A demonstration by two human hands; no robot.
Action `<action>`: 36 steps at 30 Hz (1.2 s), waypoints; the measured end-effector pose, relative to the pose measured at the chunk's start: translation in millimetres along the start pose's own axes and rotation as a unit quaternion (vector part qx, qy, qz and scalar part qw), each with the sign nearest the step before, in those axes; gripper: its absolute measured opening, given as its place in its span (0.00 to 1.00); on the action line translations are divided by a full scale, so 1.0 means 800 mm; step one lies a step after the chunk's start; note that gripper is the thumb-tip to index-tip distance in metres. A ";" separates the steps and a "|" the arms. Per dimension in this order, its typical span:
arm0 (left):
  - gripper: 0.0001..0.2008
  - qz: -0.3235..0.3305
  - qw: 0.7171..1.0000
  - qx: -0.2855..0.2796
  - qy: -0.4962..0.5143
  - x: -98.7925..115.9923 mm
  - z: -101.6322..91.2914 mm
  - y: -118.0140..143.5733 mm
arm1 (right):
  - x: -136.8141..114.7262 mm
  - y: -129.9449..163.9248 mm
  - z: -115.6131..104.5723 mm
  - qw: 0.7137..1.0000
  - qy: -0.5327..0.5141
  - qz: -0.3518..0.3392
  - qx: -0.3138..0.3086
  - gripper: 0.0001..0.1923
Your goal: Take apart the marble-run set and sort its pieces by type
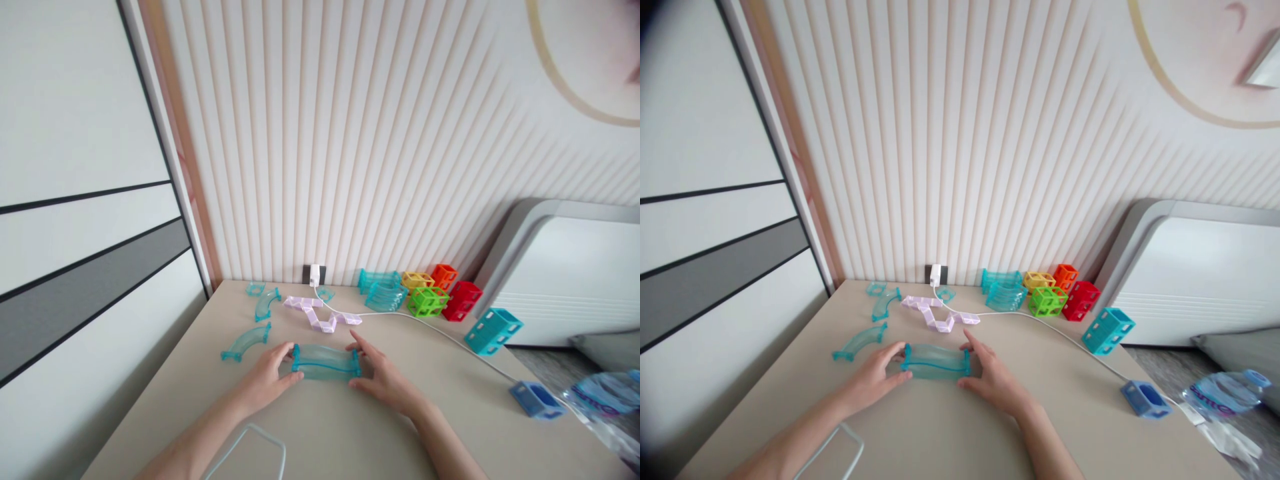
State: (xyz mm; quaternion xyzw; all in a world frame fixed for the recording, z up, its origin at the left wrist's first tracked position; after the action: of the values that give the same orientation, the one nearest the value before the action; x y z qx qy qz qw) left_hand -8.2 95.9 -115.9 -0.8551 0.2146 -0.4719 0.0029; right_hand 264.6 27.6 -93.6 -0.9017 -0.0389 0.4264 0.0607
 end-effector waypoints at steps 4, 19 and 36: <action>0.24 0.007 1.000 -0.002 0.012 0.007 -0.003 0.000 | 0.002 -0.003 -0.004 1.000 0.022 0.009 0.000 0.34; 0.28 -0.001 1.000 0.019 0.006 -0.003 -0.005 -0.001 | 0.004 -0.005 -0.003 1.000 0.018 0.016 0.007 0.28; 0.23 0.010 0.999 0.046 0.017 0.006 -0.010 -0.002 | 0.006 -0.003 -0.001 1.000 0.022 0.000 0.008 0.28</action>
State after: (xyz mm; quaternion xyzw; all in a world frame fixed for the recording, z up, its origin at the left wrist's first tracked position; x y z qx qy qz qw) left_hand -11.7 97.2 -107.3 -0.8440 0.2011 -0.4953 0.0431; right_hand 268.3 30.8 -96.1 -0.9102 -0.0344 0.4071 0.0683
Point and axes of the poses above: each hand's wrist, its own y-axis away from the middle knuckle, its own z-axis out of the palm, x = y × z, the point moved 6 cm from there along -y, towards the middle knuckle, and after that the axes turned 12 degrees about x, right-handed, at the moved point
